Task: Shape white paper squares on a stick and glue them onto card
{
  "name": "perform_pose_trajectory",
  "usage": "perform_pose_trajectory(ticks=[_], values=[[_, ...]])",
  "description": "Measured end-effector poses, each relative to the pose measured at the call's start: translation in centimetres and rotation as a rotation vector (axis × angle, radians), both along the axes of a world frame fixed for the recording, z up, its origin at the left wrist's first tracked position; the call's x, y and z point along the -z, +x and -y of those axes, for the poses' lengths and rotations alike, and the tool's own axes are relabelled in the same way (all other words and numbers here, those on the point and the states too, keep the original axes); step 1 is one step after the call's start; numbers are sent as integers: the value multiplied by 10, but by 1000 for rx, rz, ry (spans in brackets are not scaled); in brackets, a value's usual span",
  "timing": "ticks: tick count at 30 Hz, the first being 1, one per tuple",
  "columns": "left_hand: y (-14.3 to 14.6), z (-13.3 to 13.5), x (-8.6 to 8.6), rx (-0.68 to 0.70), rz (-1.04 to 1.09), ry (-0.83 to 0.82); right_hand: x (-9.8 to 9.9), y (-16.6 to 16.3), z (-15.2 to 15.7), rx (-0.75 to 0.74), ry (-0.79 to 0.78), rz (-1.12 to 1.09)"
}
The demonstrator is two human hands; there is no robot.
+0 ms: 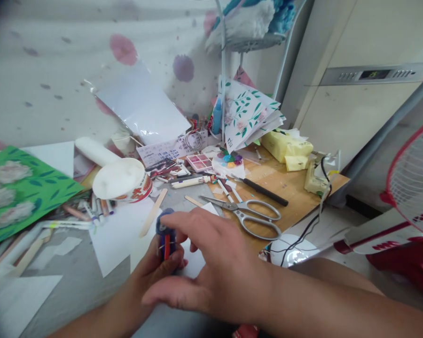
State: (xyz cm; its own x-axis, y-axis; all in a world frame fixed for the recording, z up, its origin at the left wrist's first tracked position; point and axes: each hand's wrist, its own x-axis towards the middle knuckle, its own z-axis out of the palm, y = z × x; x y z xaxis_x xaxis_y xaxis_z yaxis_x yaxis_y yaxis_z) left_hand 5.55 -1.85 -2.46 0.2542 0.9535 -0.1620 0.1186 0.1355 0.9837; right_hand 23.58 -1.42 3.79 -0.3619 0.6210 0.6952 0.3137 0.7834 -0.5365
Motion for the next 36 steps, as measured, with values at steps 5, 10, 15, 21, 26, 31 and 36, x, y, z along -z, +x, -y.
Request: perform_pose_trajectory(ticks=[5, 10, 15, 21, 26, 31, 36], values=[[2, -4, -5, 80, 3, 114, -7, 5, -4, 105, 81, 16], [3, -4, -4, 38, 266, -128, -4, 16, -12, 227, -81, -10], [1, -1, -3, 95, 458, -326, 5, 27, -18, 140, -410, -177], [3, -4, -5, 71, 400, -331, 9, 35, -19, 43, -596, -215], [5, -1, -2, -1, 260, -313, 11, 37, -17, 226, -379, -49], [7, 3, -3, -75, 74, -265, 12, 35, -18, 333, -83, 133], [5, 9, -2, -14, 26, -249, 16, 33, -21, 411, -35, 271]])
